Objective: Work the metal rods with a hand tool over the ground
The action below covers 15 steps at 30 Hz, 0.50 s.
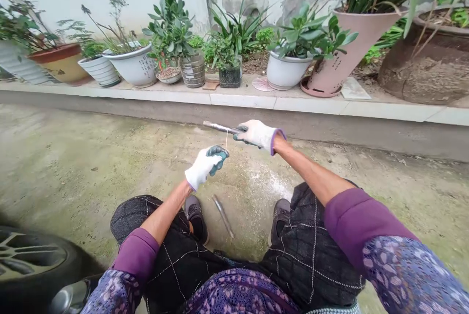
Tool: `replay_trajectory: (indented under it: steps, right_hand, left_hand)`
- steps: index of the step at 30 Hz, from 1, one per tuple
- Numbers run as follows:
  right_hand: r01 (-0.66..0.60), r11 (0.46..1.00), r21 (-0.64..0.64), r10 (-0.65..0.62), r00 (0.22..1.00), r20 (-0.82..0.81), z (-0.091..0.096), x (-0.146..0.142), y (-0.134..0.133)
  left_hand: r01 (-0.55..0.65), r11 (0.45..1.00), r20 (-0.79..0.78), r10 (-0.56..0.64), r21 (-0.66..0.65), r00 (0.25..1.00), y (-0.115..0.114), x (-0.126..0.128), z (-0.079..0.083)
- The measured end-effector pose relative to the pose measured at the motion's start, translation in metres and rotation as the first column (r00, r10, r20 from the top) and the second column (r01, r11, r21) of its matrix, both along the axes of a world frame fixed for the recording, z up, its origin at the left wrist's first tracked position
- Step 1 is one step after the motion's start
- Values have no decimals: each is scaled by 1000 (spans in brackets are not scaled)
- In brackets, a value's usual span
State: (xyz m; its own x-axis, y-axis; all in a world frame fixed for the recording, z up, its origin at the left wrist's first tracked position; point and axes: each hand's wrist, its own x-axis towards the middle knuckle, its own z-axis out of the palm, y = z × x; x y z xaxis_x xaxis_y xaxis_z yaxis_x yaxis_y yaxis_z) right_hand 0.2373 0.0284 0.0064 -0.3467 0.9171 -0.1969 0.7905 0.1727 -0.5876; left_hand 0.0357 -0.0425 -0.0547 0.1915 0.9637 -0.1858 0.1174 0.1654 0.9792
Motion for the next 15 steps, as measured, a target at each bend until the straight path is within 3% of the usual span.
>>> replay_trajectory:
  steps: [2,4,7,10,12,15]
  right_hand:
    - [-13,984,-177,-19,984,-176,8,4,-15]
    - [-101,971,-216,49,971,-236,15,10,-31]
    - [-268,909,-318,205,954,-218,16,17,-49]
    - [-381,815,-436,363,923,-129,0,22,-56]
    - [-383,832,-401,418,909,-1,-14,21,-56]
    - [-297,933,-204,341,910,234,-29,16,-53]
  left_hand:
    - [-12,1000,-59,12,13,998,6,-4,-4]
    - [-13,999,-84,18,50,996,11,-10,-5]
    - [58,996,-25,-57,63,998,12,-19,2]
    - [222,975,-79,-221,6,972,8,-20,7]
    - [306,951,-191,-309,-47,932,3,-15,5]
    - [328,943,-306,-329,-56,893,-2,-5,-2]
